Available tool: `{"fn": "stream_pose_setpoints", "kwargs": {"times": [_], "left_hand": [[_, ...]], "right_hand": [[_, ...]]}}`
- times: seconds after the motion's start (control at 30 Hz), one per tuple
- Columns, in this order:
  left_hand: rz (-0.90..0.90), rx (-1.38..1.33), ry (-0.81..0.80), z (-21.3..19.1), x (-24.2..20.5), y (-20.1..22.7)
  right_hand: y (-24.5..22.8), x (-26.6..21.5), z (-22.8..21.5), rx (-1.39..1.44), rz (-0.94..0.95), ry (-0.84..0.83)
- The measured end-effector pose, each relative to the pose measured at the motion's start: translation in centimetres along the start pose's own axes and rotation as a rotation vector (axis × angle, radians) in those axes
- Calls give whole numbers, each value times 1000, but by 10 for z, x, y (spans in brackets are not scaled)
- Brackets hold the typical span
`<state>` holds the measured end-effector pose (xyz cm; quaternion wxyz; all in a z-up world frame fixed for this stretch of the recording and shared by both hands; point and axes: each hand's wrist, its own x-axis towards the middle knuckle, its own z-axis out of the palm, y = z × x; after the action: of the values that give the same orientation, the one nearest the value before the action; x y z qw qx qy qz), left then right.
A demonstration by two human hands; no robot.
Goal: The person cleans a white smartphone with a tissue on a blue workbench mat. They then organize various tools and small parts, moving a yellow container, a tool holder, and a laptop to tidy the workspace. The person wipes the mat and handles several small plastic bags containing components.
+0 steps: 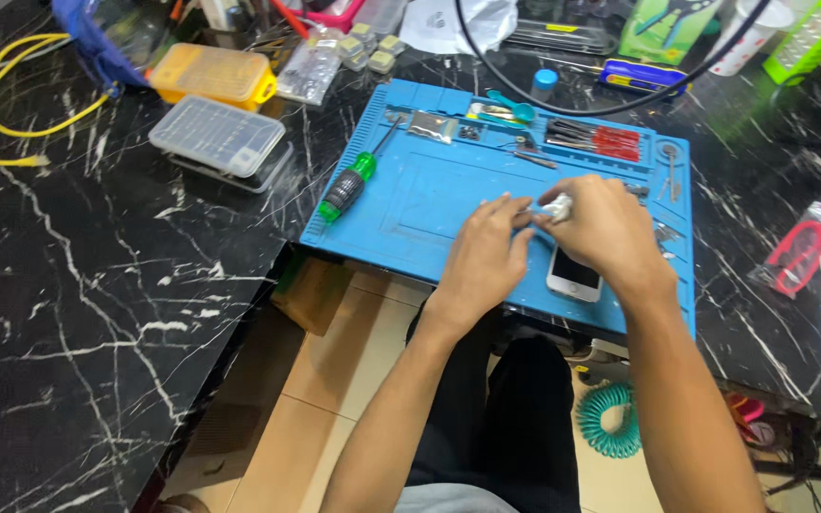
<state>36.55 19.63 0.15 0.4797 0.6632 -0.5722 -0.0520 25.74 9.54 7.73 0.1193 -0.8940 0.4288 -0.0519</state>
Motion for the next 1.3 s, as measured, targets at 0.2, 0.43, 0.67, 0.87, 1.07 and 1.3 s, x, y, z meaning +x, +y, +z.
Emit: {"fn": "stream_pose_setpoints", "kwargs": {"times": [0.2, 0.43, 0.67, 0.87, 1.07, 1.3], "left_hand": [[-82, 173, 85, -16, -3, 13], [-57, 24, 40, -21, -6, 35], [-34, 157, 4, -19, -5, 39], [-25, 112, 29, -26, -6, 43], [13, 80, 36, -23, -3, 39], [-86, 241, 35, 2, 4, 24]], "right_hand": [[-10, -28, -20, 115, -44, 71], [-4, -27, -9, 146, -78, 99], [-1, -34, -12, 200, -95, 164], [9, -36, -10, 257, -84, 200], [24, -42, -19, 321, -82, 246], [38, -51, -27, 370, -72, 276]]}}
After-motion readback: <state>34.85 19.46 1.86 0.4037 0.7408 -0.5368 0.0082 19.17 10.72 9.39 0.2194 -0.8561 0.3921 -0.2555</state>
